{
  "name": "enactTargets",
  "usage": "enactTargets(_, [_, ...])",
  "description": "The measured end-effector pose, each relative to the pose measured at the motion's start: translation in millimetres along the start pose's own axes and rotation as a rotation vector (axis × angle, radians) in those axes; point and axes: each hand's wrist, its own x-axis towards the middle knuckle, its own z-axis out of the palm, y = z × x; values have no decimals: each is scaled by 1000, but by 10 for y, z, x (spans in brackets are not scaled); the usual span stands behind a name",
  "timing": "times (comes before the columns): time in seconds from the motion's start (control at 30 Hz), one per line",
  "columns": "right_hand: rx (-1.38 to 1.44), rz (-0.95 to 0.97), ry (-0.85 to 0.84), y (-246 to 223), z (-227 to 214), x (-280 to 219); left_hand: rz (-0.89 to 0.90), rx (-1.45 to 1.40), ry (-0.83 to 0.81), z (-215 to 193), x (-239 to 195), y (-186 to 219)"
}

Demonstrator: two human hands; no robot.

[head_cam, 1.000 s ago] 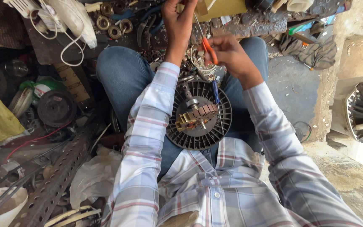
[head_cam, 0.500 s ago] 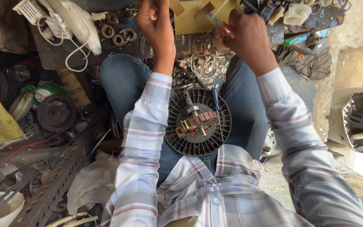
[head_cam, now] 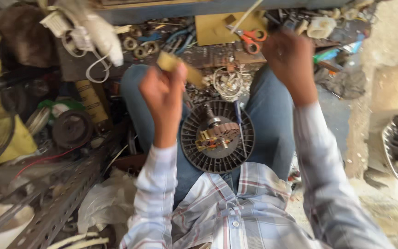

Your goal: The person disassembles and services a ceiling fan motor, using a screwdriver to remove components, cutting and placing insulation material, and handling copper wire within the motor assembly.

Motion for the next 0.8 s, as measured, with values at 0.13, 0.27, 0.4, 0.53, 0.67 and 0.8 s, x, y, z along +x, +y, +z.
enactTargets(0.13, [732, 345, 17, -991, -429, -840, -91, -71, -172, -165, -672, 473])
enactTargets(0.27, [970, 148, -159, -1677, -760, -1326, -160, 12, -392, -231, -1206, 797])
enactTargets(0.4, [970, -44, -288, -1881, -792, -1625, -368, -230, -516, -142, -1625, 738])
enactTargets(0.53, [951, -10, -274, -1866, -695, -1896, -362, -193, -539, -90, -1835, 668])
enactTargets(0.67, [1043, 83, -238, -1816, -583, -2086, -283, -45, -595, -78, -1883, 665])
enactTargets(0.8, [1207, 284, -168, -1806, -496, -2213, -265, 18, -639, -88, -1873, 675])
